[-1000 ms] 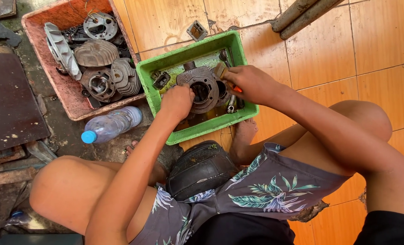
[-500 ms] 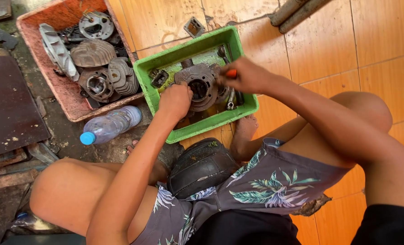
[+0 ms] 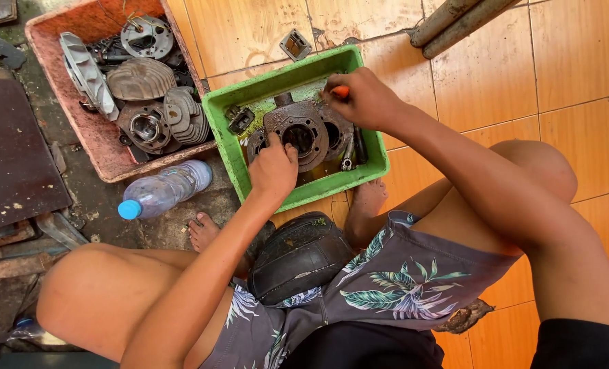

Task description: A person is cleaning a motorcycle cylinder block using a small brush and solvent in a green plastic tray.

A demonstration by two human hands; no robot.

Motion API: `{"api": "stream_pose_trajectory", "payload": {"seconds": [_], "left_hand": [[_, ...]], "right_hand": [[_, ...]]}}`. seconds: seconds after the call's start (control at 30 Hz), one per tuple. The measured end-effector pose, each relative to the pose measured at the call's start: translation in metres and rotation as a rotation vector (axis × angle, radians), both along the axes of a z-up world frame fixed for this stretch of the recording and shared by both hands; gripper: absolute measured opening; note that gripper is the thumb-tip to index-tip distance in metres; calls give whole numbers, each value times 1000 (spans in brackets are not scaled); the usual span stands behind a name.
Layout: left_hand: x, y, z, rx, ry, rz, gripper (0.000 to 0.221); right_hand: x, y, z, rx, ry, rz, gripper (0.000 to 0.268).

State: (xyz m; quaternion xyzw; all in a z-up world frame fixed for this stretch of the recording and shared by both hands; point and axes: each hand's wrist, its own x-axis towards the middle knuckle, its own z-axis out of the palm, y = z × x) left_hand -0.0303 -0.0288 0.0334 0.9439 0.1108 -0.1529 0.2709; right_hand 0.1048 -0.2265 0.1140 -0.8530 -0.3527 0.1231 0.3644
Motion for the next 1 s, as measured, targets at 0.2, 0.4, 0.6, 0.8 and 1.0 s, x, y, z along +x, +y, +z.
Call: {"api": "stream_pose_trajectory", "payload": {"seconds": [0.2,0.4,0.6,0.8,1.0], "left_hand": [[-4,-4,10,-42,9,51,36],[-5,-2,-8,119,62,-55,46],[-4,0,-15,105,-14,-76,48],[2,3,-22,-8,63,-59,45],[-4,-1,-6,0,36,-51,41]], "right_hand": [[4,18,3,-77,125,60,14],[8,30,17,91,160,79,16],[22,22,-10,-83,-441,89,22],[16,24,-35,-132,-46,-23,13],[12,48,3,-47,125,15,11]]}}
